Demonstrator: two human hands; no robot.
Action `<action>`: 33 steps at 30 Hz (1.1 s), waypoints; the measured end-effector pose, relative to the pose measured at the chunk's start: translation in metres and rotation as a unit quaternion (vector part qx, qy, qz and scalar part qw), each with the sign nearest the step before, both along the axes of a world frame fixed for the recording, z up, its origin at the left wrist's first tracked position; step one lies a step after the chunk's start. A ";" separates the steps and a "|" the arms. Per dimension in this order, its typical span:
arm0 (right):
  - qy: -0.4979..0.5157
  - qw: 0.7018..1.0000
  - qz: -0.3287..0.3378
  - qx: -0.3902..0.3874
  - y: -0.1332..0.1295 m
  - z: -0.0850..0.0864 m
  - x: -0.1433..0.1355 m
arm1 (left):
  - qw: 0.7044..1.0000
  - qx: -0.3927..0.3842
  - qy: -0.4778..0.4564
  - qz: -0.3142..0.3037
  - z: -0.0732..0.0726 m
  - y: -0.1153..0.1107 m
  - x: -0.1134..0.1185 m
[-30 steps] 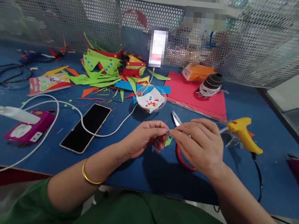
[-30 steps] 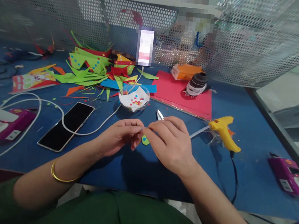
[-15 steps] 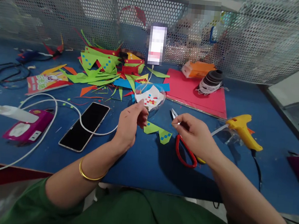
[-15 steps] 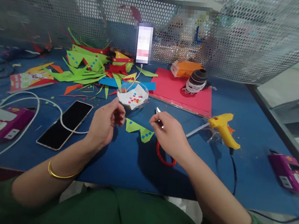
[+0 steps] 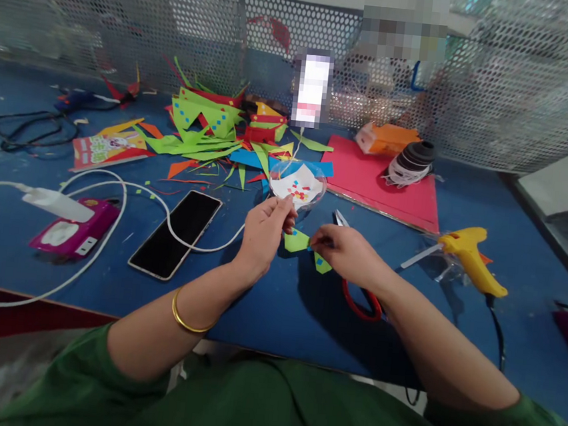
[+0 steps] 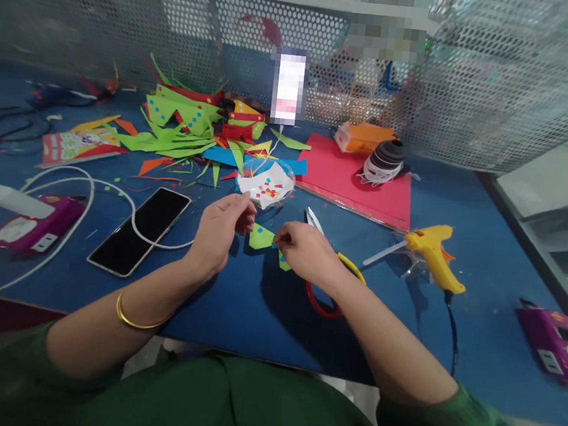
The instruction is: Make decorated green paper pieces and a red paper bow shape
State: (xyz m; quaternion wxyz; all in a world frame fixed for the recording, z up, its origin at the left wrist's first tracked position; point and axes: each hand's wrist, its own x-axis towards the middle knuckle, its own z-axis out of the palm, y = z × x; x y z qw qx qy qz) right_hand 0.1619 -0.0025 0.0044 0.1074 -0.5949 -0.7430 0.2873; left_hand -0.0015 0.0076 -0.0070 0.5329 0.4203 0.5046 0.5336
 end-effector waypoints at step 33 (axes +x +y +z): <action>0.223 0.945 -0.112 0.210 -0.019 0.004 0.007 | 0.985 -0.084 -0.040 -0.142 0.003 -0.016 0.006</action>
